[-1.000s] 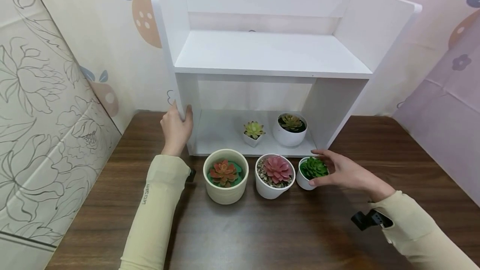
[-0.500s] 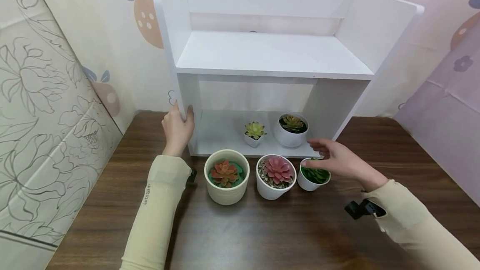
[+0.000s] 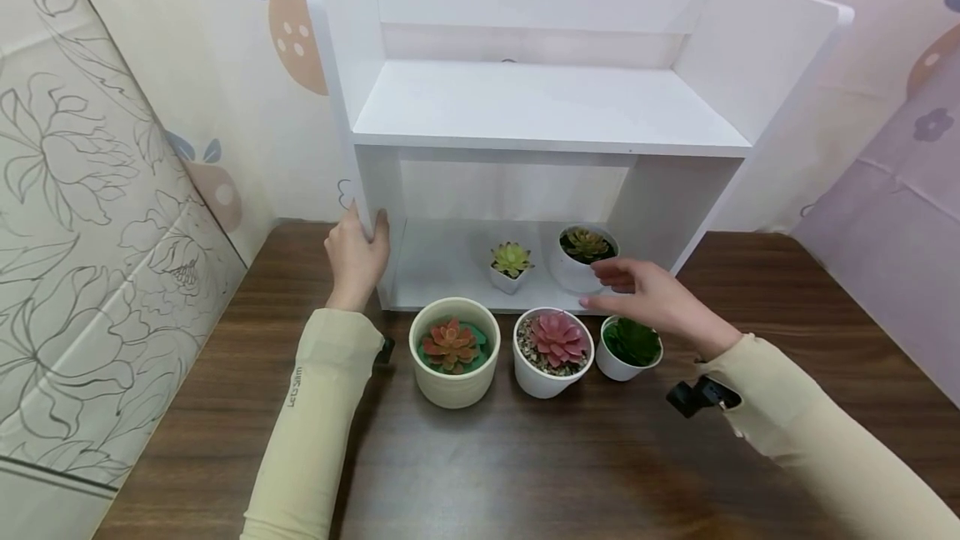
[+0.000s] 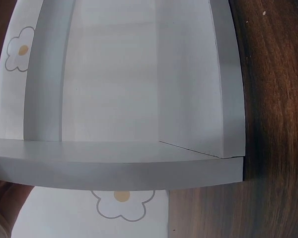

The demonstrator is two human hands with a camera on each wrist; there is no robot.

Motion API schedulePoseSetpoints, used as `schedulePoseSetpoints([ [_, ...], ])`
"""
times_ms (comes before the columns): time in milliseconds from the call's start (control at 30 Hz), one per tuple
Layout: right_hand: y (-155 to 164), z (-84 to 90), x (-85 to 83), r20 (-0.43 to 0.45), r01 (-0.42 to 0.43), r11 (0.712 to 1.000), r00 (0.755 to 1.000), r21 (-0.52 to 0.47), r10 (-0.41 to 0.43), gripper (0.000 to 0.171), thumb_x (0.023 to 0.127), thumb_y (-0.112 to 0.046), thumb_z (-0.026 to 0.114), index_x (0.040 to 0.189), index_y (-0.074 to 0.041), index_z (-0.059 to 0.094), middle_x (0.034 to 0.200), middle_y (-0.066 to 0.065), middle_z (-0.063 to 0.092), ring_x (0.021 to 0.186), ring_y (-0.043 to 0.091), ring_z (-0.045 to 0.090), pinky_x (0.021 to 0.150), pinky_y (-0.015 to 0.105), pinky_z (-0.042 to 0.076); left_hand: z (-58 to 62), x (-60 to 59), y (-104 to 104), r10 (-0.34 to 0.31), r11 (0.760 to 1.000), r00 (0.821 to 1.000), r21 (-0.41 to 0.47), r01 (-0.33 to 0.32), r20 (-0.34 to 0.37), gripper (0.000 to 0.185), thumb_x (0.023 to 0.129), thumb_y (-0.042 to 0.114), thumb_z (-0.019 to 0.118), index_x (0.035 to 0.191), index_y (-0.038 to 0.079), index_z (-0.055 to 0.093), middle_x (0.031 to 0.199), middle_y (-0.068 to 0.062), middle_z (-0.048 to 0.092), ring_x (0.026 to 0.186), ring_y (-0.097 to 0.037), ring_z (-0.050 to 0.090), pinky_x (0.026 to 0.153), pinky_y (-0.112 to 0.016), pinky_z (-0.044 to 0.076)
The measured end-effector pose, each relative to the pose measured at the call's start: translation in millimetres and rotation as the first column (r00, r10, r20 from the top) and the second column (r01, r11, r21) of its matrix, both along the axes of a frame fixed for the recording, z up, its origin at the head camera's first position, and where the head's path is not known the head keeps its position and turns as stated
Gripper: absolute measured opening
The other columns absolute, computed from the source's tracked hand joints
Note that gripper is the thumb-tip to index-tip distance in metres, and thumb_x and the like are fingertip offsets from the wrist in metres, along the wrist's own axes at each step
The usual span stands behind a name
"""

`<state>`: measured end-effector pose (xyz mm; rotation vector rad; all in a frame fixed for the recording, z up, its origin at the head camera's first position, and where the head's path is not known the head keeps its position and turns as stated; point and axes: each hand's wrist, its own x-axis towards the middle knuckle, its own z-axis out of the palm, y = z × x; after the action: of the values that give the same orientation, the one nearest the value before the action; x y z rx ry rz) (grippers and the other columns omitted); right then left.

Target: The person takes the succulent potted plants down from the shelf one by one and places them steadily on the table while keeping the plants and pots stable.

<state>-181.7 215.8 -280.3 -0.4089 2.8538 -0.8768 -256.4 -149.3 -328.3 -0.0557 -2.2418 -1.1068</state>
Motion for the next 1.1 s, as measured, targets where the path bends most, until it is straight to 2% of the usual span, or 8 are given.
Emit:
schedulePoseSetpoints([
  [267,-20,3.0,-12.7,0.038,0.013,1.0,0.999,-0.008,-0.012,0.066,0.087,-0.043,0.066,0.136,-0.002,0.049,0.133,0.022,0.054,0.121,0.038,0.053,0.098,0.05,0.043,-0.4,1.6,-1,0.002,1.0,1.0,0.009,-0.002,0.003,0.034,0.095,0.02,0.053,0.119,-0.004,0.058,0.115,-0.026,0.065,0.107,-0.043,0.063,0.093,-0.056,0.045],
  [533,-33,-0.2,-28.9,0.059,-0.011,1.0,0.998,-0.01,0.011,0.065,0.087,-0.038,0.067,0.136,0.001,0.048,0.133,0.024,0.054,0.12,0.038,0.054,0.099,0.049,0.044,-0.5,2.8,-2,0.009,1.0,1.0,0.002,-0.009,-0.005,0.034,0.096,0.022,0.053,0.118,-0.004,0.058,0.113,-0.027,0.066,0.105,-0.043,0.063,0.092,-0.056,0.045],
  [1100,-54,-9.5,-49.5,0.105,-0.042,0.995,0.994,0.089,0.032,0.066,0.087,-0.038,0.067,0.134,0.005,0.049,0.13,0.025,0.056,0.118,0.037,0.055,0.096,0.047,0.046,-0.6,5.0,1,0.005,1.0,1.0,-0.002,-0.005,-0.004,0.034,0.096,0.021,0.052,0.118,-0.004,0.058,0.114,-0.027,0.065,0.106,-0.043,0.063,0.092,-0.056,0.045],
])
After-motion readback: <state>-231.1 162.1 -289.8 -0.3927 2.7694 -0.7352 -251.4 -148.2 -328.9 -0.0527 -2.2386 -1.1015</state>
